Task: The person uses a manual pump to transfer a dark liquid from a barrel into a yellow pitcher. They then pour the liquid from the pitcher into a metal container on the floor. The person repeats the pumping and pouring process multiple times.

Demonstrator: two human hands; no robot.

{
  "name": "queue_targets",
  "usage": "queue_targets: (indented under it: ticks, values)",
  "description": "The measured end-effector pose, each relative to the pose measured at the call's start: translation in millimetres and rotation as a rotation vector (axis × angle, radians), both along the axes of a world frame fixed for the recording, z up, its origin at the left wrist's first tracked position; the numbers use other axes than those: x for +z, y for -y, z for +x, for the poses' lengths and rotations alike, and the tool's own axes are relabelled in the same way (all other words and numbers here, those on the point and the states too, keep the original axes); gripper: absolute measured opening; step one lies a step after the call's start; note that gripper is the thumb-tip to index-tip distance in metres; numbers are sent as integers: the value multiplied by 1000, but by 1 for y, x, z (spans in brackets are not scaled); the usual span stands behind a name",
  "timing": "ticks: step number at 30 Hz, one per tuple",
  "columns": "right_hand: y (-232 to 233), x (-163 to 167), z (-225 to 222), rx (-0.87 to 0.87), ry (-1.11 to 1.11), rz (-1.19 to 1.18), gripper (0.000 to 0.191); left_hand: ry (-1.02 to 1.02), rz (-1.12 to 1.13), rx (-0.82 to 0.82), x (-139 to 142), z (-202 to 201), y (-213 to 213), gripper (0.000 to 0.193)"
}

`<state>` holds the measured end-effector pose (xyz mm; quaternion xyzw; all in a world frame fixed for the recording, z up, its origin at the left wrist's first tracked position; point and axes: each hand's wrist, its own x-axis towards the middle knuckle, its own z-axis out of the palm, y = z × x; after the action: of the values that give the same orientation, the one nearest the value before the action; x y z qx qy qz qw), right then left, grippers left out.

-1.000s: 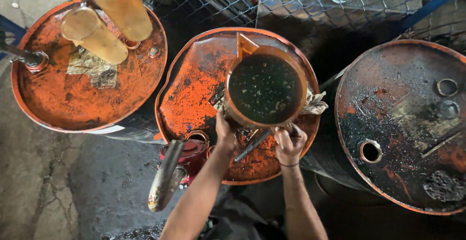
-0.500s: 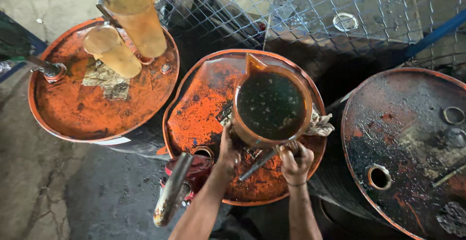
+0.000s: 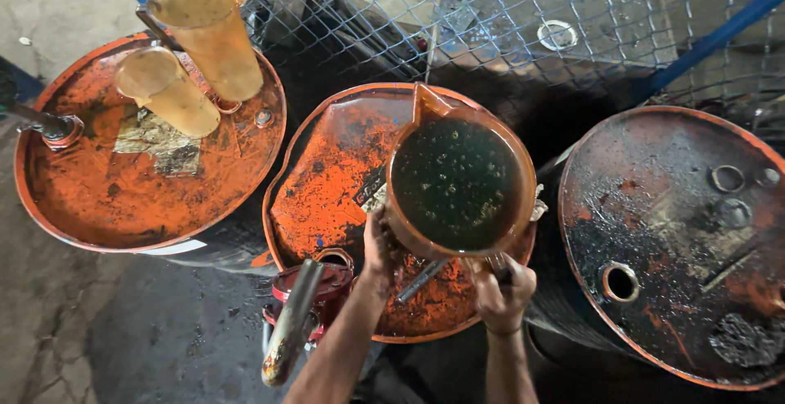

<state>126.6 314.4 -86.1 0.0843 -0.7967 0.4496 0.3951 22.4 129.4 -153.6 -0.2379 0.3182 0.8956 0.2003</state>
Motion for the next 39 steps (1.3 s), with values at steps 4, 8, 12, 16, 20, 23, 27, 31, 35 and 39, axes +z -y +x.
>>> queue_targets:
  ticks: [4, 8, 12, 16, 20, 23, 27, 31, 35, 39]
  values:
    - [3, 33, 25, -234, -316, 556, 10, -154, 110, 8, 20, 5, -9, 74]
    - [3, 59, 57, 6, 154, -126, 5, -276, 219, -79, 38, 22, -6, 68]
    - [3, 70, 87, 95, 161, -333, 8, -241, 300, -173, 52, 34, 2, 67]
    - [3, 71, 115, 31, 200, -317, 15, -216, 265, -197, 58, 43, 3, 66]
    - [6, 65, 146, 26, 163, -382, 22, -240, 237, -269, 65, 62, 4, 66]
    - [13, 56, 170, -69, 194, -348, 25, -154, 225, -300, 75, 73, 6, 67]
    - [35, 41, 204, -184, 127, -430, 41, -43, 329, -497, 82, 86, 14, 72]
    - [69, 27, 243, -385, -35, -385, 22, -42, 330, -546, 71, 100, 21, 74]
    - [122, 19, 277, -262, -280, -530, 28, -74, 361, -623, 48, 113, 30, 74]
    - [187, 26, 312, -422, -275, -529, 22, -95, 279, -710, 25, 140, 42, 69]
